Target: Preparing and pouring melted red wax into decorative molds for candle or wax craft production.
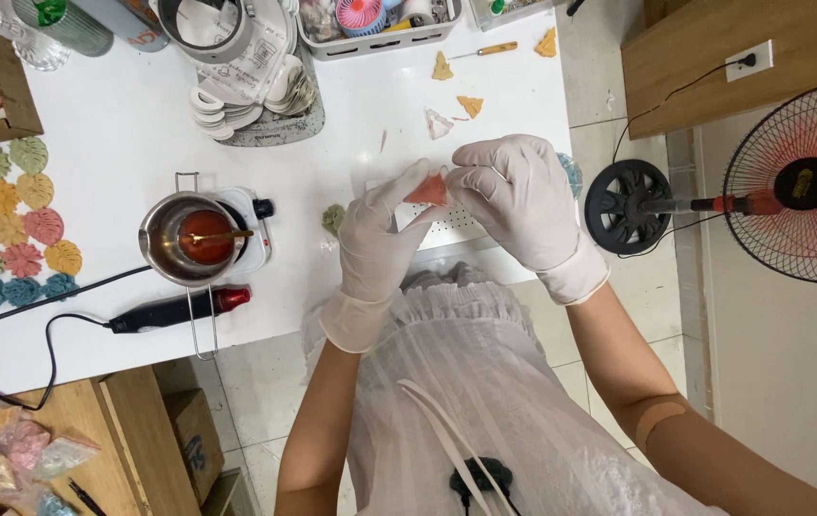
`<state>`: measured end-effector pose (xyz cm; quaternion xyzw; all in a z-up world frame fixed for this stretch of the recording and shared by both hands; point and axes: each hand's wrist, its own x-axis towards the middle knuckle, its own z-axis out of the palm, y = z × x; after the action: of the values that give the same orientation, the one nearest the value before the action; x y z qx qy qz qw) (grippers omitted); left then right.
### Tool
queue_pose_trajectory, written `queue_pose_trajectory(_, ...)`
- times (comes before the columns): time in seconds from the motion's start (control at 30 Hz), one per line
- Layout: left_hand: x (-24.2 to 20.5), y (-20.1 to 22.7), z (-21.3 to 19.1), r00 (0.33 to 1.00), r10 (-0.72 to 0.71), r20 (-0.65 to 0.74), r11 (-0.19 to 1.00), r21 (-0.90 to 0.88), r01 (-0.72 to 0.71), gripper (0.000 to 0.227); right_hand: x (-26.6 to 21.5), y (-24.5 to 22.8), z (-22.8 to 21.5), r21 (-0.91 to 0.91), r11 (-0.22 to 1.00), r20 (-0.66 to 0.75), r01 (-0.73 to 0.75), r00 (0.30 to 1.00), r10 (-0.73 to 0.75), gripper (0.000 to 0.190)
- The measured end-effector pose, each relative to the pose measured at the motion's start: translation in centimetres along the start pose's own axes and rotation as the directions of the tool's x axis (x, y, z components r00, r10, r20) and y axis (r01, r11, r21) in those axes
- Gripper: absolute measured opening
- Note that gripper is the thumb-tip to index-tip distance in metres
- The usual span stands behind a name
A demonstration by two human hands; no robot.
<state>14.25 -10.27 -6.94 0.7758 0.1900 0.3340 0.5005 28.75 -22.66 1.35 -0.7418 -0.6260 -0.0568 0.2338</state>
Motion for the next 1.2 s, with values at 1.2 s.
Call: queue_pose_trajectory(1.2,0.08,0.29,-0.34,0.998,0.048,0.042,0.985,0.167,-0.054,0.060,0.20,-0.48,0.22,-0.001,0.999,0.028,-0.032,0.999,0.032,0.022)
